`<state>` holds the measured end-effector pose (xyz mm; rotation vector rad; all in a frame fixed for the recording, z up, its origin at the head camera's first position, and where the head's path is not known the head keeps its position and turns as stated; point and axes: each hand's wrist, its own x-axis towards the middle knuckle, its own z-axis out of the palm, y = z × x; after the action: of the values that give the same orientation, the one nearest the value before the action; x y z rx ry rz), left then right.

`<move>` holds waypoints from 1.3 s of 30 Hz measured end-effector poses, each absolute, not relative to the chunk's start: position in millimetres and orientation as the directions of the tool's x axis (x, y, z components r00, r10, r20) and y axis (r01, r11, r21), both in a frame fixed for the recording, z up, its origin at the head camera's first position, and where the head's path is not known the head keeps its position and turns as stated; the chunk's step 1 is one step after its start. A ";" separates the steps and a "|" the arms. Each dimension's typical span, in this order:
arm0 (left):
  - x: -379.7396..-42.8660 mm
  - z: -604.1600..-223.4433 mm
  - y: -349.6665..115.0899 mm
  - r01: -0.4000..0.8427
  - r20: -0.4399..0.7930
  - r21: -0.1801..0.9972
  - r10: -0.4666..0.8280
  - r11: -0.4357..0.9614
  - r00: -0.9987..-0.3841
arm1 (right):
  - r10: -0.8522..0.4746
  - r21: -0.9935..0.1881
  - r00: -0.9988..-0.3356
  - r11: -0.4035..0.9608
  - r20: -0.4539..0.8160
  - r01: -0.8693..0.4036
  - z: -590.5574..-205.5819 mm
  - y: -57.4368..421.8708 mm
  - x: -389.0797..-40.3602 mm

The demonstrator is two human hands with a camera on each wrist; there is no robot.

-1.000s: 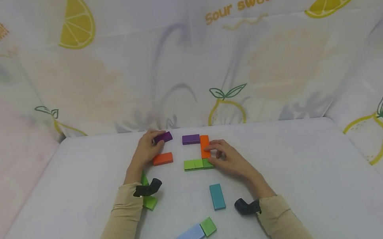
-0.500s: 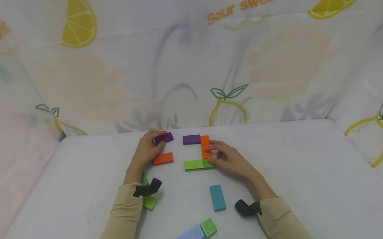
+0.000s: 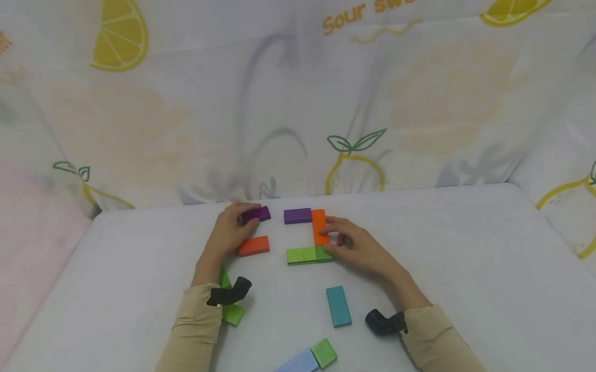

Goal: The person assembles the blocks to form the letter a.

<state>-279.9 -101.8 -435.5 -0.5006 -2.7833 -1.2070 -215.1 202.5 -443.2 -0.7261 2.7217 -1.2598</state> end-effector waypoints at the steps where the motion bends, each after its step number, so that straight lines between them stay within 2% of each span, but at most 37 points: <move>1: -280.1 -435.8 -101.7 0.326 0.191 0.701 0.274 0.635 -0.943 | -0.436 -0.733 -0.889 0.558 0.140 -0.389 -443.4 202.5 -215.2; 27: -277.3 -434.3 -96.9 0.298 0.120 0.738 0.317 0.605 -0.941 | -0.445 -0.729 -0.880 0.546 0.166 -0.414 -443.0 202.0 -214.6; 39: -278.4 -436.3 -92.1 0.361 0.153 0.709 0.367 0.606 -0.917 | -0.440 -0.735 -0.886 0.550 0.147 -0.395 -444.5 202.8 -215.9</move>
<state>-278.4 -92.1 -436.3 -0.6399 -2.8228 -1.2432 -215.9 202.8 -444.5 -0.7328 2.7182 -1.2680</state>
